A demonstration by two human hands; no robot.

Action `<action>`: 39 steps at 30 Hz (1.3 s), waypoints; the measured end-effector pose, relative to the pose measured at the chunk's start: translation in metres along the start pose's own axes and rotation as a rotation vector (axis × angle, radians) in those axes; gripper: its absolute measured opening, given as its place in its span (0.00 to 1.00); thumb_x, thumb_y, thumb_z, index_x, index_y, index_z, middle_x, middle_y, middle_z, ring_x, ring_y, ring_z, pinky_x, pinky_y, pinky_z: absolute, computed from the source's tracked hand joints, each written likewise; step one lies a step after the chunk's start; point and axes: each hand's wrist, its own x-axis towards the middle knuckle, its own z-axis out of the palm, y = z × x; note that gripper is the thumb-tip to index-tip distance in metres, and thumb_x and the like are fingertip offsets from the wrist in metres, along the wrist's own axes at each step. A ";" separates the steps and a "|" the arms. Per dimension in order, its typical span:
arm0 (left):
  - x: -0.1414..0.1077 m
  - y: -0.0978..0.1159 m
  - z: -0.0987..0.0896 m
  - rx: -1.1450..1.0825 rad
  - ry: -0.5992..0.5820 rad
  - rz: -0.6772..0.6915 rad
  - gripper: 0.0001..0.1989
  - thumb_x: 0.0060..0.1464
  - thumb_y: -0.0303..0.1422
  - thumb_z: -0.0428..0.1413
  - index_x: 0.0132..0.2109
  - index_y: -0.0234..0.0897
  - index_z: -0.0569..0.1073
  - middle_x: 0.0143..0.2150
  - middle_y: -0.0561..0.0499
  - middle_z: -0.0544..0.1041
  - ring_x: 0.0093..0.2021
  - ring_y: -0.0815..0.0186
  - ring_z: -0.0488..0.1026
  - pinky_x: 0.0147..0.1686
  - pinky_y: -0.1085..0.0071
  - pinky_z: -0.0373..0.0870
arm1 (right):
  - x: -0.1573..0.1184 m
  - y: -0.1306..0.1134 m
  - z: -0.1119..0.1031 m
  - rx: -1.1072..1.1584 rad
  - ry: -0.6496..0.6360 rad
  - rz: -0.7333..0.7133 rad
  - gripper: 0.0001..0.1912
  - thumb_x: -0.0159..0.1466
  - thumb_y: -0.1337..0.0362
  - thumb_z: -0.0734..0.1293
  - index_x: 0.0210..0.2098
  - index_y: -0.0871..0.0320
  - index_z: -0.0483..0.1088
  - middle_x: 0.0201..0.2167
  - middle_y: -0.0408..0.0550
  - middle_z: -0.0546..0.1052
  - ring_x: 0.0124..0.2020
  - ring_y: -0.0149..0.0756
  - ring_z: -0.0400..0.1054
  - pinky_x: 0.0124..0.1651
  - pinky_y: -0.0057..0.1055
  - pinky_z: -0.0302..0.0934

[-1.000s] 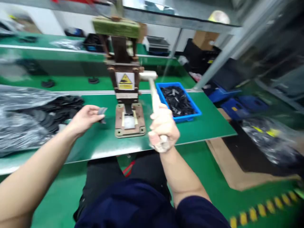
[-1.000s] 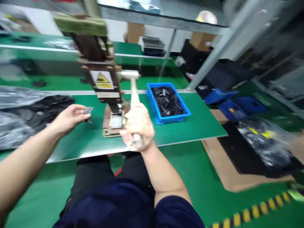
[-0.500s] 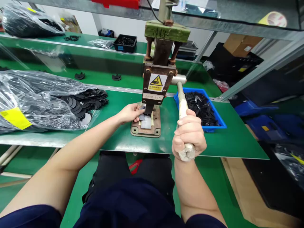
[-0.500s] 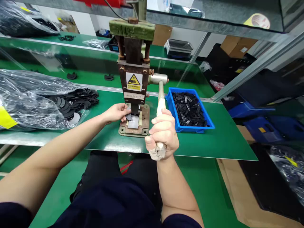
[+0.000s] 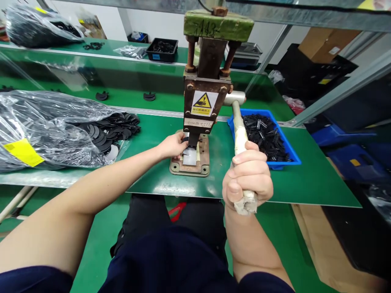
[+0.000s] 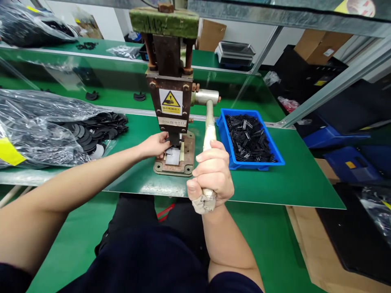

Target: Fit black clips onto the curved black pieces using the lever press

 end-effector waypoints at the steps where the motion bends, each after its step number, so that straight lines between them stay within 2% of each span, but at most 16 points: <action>1: 0.001 -0.002 0.001 0.023 0.027 0.019 0.17 0.57 0.43 0.71 0.44 0.41 0.74 0.19 0.58 0.73 0.16 0.66 0.71 0.20 0.73 0.61 | 0.000 0.000 0.000 -0.004 -0.001 -0.004 0.16 0.68 0.58 0.69 0.26 0.54 0.64 0.26 0.35 0.69 0.42 0.28 0.74 0.67 0.52 0.67; 7: -0.002 -0.006 0.010 -0.017 0.059 0.013 0.17 0.61 0.45 0.67 0.49 0.41 0.74 0.21 0.56 0.75 0.16 0.64 0.71 0.22 0.69 0.66 | 0.001 0.003 -0.005 -0.023 -0.008 -0.011 0.14 0.65 0.57 0.70 0.26 0.52 0.65 0.25 0.36 0.70 0.39 0.32 0.74 0.64 0.54 0.70; 9: -0.014 -0.010 0.013 -0.098 0.068 0.065 0.18 0.65 0.46 0.63 0.53 0.40 0.73 0.27 0.53 0.79 0.18 0.66 0.73 0.22 0.70 0.67 | 0.001 0.006 -0.008 -0.012 -0.024 -0.021 0.14 0.63 0.58 0.72 0.25 0.51 0.66 0.24 0.36 0.71 0.38 0.33 0.74 0.64 0.55 0.70; 11: -0.031 -0.018 0.014 -0.186 0.018 0.157 0.19 0.69 0.49 0.58 0.56 0.40 0.73 0.34 0.49 0.81 0.22 0.67 0.75 0.24 0.70 0.70 | 0.001 0.011 -0.009 0.002 -0.014 -0.048 0.16 0.61 0.57 0.74 0.24 0.52 0.66 0.23 0.37 0.72 0.37 0.34 0.74 0.63 0.54 0.70; 13: -0.050 -0.031 0.005 -0.163 -0.036 0.256 0.20 0.70 0.50 0.55 0.56 0.39 0.74 0.39 0.46 0.82 0.29 0.66 0.79 0.29 0.70 0.74 | 0.000 0.018 -0.008 0.022 0.024 -0.070 0.19 0.60 0.55 0.75 0.22 0.53 0.64 0.22 0.37 0.71 0.35 0.34 0.74 0.60 0.52 0.71; 14: -0.059 -0.038 -0.004 -0.083 -0.024 0.294 0.20 0.70 0.49 0.55 0.55 0.39 0.76 0.40 0.45 0.83 0.33 0.65 0.80 0.33 0.68 0.76 | 0.000 0.022 -0.006 0.032 0.052 -0.074 0.20 0.59 0.55 0.75 0.21 0.53 0.63 0.21 0.37 0.70 0.33 0.33 0.73 0.59 0.52 0.72; 16: -0.072 -0.052 -0.036 0.188 0.116 0.329 0.17 0.69 0.46 0.57 0.53 0.39 0.79 0.44 0.44 0.83 0.42 0.61 0.81 0.44 0.65 0.78 | -0.001 0.029 -0.001 0.053 0.117 -0.090 0.22 0.59 0.53 0.76 0.20 0.52 0.62 0.19 0.37 0.69 0.31 0.33 0.72 0.57 0.51 0.73; 19: -0.078 -0.070 -0.107 0.658 0.422 0.290 0.16 0.67 0.38 0.58 0.57 0.38 0.80 0.56 0.39 0.80 0.58 0.51 0.76 0.62 0.56 0.71 | -0.002 0.035 0.005 0.083 0.224 -0.141 0.24 0.57 0.52 0.77 0.18 0.52 0.61 0.16 0.36 0.67 0.27 0.32 0.70 0.53 0.49 0.74; 21: -0.074 -0.079 -0.157 0.899 0.514 0.211 0.22 0.65 0.35 0.57 0.63 0.35 0.77 0.64 0.35 0.76 0.66 0.46 0.70 0.68 0.51 0.65 | -0.002 0.036 0.007 0.086 0.251 -0.141 0.25 0.56 0.51 0.78 0.17 0.52 0.61 0.15 0.36 0.66 0.25 0.32 0.70 0.51 0.49 0.75; 22: -0.071 -0.082 -0.179 0.987 0.519 0.163 0.24 0.64 0.33 0.56 0.66 0.34 0.76 0.66 0.35 0.75 0.68 0.44 0.68 0.69 0.50 0.63 | -0.002 0.036 0.007 0.079 0.244 -0.125 0.25 0.55 0.51 0.78 0.17 0.52 0.62 0.15 0.36 0.66 0.25 0.33 0.70 0.51 0.49 0.75; 24: -0.063 -0.085 -0.214 1.106 0.451 0.102 0.29 0.62 0.31 0.56 0.70 0.35 0.73 0.69 0.37 0.74 0.70 0.43 0.66 0.70 0.50 0.61 | -0.002 0.034 0.005 0.065 0.207 -0.102 0.23 0.56 0.52 0.78 0.18 0.51 0.63 0.16 0.37 0.68 0.27 0.34 0.71 0.53 0.50 0.74; 26: -0.053 -0.084 -0.234 1.163 0.360 0.075 0.33 0.61 0.31 0.56 0.72 0.37 0.71 0.72 0.40 0.73 0.71 0.44 0.65 0.71 0.51 0.60 | -0.002 0.032 0.002 0.053 0.174 -0.098 0.21 0.57 0.53 0.77 0.19 0.51 0.64 0.17 0.37 0.69 0.28 0.34 0.72 0.54 0.51 0.74; 28: -0.041 -0.080 -0.241 1.164 0.316 0.054 0.32 0.63 0.33 0.54 0.74 0.39 0.70 0.73 0.43 0.73 0.71 0.46 0.65 0.70 0.53 0.59 | -0.001 0.030 0.000 0.041 0.146 -0.095 0.21 0.58 0.53 0.77 0.20 0.51 0.64 0.18 0.36 0.69 0.29 0.34 0.72 0.55 0.50 0.74; 31: -0.022 -0.072 -0.239 1.159 0.296 0.016 0.30 0.67 0.40 0.51 0.73 0.41 0.72 0.71 0.43 0.75 0.69 0.46 0.67 0.69 0.54 0.60 | 0.000 0.027 0.000 0.024 0.125 -0.100 0.20 0.59 0.54 0.76 0.20 0.51 0.64 0.18 0.36 0.69 0.30 0.34 0.72 0.56 0.51 0.73; 35: -0.001 -0.065 -0.228 1.257 0.167 -0.013 0.31 0.63 0.42 0.56 0.71 0.45 0.74 0.71 0.42 0.75 0.70 0.42 0.65 0.69 0.46 0.58 | 0.001 0.022 0.001 -0.029 0.090 -0.078 0.19 0.61 0.55 0.73 0.22 0.52 0.63 0.21 0.36 0.69 0.32 0.34 0.72 0.58 0.53 0.73; 39: 0.004 -0.058 -0.220 1.339 0.080 -0.046 0.27 0.64 0.43 0.55 0.66 0.46 0.80 0.70 0.39 0.75 0.69 0.39 0.66 0.68 0.40 0.57 | 0.001 0.019 0.001 -0.026 0.059 -0.094 0.18 0.62 0.55 0.73 0.24 0.53 0.63 0.22 0.36 0.69 0.34 0.34 0.73 0.60 0.54 0.72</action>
